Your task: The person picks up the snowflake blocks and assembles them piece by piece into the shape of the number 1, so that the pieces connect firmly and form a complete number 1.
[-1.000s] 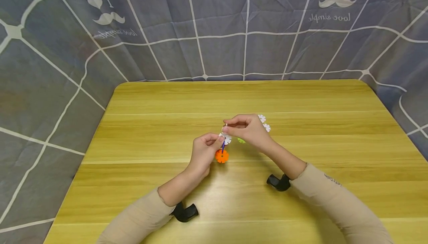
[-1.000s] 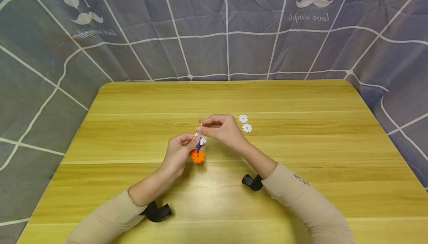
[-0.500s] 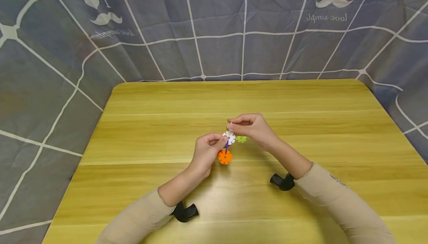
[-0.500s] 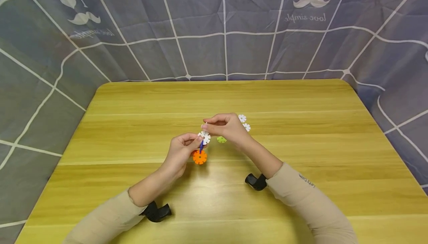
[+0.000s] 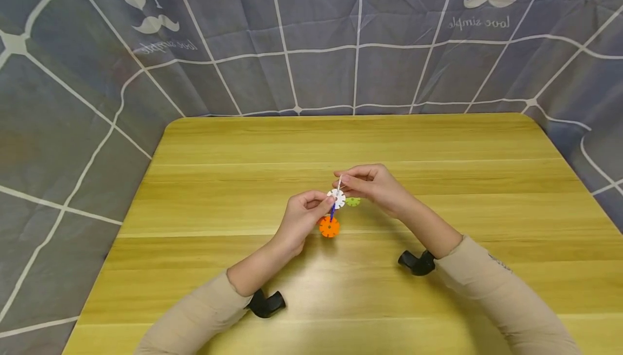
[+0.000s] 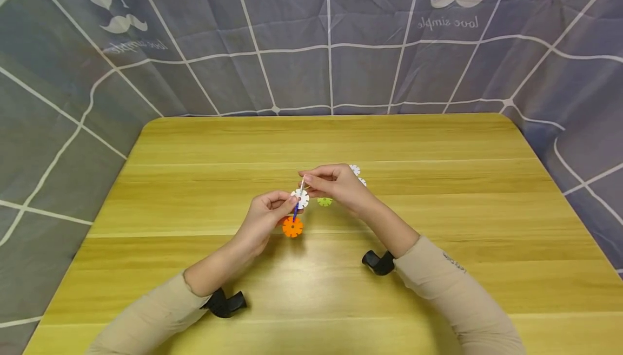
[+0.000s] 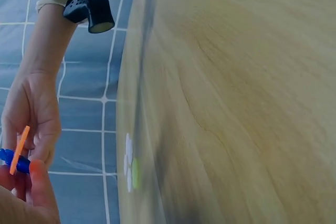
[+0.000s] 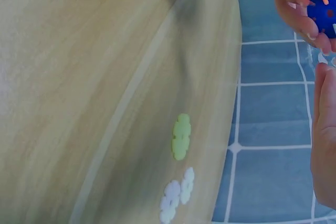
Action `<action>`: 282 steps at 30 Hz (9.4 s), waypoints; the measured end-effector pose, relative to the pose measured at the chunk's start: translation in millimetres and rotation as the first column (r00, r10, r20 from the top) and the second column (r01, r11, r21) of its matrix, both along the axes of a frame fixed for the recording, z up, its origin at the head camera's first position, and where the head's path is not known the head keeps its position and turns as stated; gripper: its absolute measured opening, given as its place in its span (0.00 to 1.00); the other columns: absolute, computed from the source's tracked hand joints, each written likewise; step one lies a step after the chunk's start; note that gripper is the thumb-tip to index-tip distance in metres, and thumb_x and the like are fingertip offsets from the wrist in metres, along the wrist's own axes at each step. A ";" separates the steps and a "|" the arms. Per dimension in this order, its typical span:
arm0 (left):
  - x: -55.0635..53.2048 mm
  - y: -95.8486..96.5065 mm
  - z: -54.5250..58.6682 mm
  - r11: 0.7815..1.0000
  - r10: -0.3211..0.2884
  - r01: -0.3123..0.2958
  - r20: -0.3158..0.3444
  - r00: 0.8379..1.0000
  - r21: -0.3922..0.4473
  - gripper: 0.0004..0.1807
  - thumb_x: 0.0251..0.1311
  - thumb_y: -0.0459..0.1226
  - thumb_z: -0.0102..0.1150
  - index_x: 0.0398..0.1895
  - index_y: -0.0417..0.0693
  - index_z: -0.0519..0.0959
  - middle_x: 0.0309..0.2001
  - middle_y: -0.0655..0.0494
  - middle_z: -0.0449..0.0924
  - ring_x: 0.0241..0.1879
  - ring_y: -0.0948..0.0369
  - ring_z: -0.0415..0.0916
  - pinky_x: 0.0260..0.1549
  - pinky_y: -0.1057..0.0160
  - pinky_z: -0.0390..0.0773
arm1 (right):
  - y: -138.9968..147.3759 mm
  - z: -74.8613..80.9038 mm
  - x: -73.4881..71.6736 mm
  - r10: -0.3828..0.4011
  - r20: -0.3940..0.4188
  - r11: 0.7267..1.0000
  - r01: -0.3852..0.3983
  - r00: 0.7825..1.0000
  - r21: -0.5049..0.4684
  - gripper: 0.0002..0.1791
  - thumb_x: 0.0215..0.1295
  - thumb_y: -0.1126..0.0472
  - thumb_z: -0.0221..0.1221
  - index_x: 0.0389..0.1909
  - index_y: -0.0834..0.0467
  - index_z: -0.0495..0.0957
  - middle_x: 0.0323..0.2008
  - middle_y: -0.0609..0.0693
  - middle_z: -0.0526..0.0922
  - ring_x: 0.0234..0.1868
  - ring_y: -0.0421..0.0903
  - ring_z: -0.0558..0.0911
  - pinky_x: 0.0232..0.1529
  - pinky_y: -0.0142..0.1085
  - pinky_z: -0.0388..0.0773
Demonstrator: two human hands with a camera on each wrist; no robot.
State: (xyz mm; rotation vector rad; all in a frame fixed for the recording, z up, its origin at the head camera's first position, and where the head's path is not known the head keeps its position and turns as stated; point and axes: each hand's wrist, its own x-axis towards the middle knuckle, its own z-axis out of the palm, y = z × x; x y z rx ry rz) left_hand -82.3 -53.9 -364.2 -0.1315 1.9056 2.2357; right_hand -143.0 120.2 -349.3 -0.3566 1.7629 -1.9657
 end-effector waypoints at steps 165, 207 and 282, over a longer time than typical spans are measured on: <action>-2.5 -6.3 -12.0 0.991 -0.133 0.130 0.101 0.986 0.032 0.20 0.66 0.35 0.51 0.57 0.31 0.70 0.49 0.41 0.79 0.32 0.69 0.75 0.29 0.73 0.76 | 62.9 -23.9 -36.0 -0.161 -0.011 0.873 0.147 0.987 0.466 0.21 0.66 0.70 0.53 0.55 0.79 0.66 0.28 0.52 0.80 0.24 0.37 0.80 0.38 0.34 0.81; -0.7 -8.8 -11.8 0.972 -0.230 0.230 0.015 0.973 -0.050 0.19 0.66 0.33 0.51 0.57 0.30 0.70 0.48 0.38 0.78 0.39 0.66 0.77 0.37 0.71 0.77 | 0.1 9.2 -11.1 0.240 -0.178 0.916 -0.162 0.954 0.366 0.05 0.65 0.70 0.53 0.38 0.69 0.72 0.17 0.56 0.73 0.19 0.43 0.71 0.21 0.34 0.73; -5.6 -3.9 -5.9 0.968 -0.154 0.117 0.153 0.976 0.224 0.15 0.68 0.30 0.46 0.52 0.25 0.69 0.34 0.51 0.82 0.34 0.64 0.80 0.31 0.72 0.79 | 9.4 -7.7 -2.2 0.264 -0.037 0.954 -0.255 0.964 0.155 0.20 0.66 0.73 0.48 0.59 0.74 0.65 0.32 0.61 0.79 0.27 0.42 0.80 0.32 0.34 0.79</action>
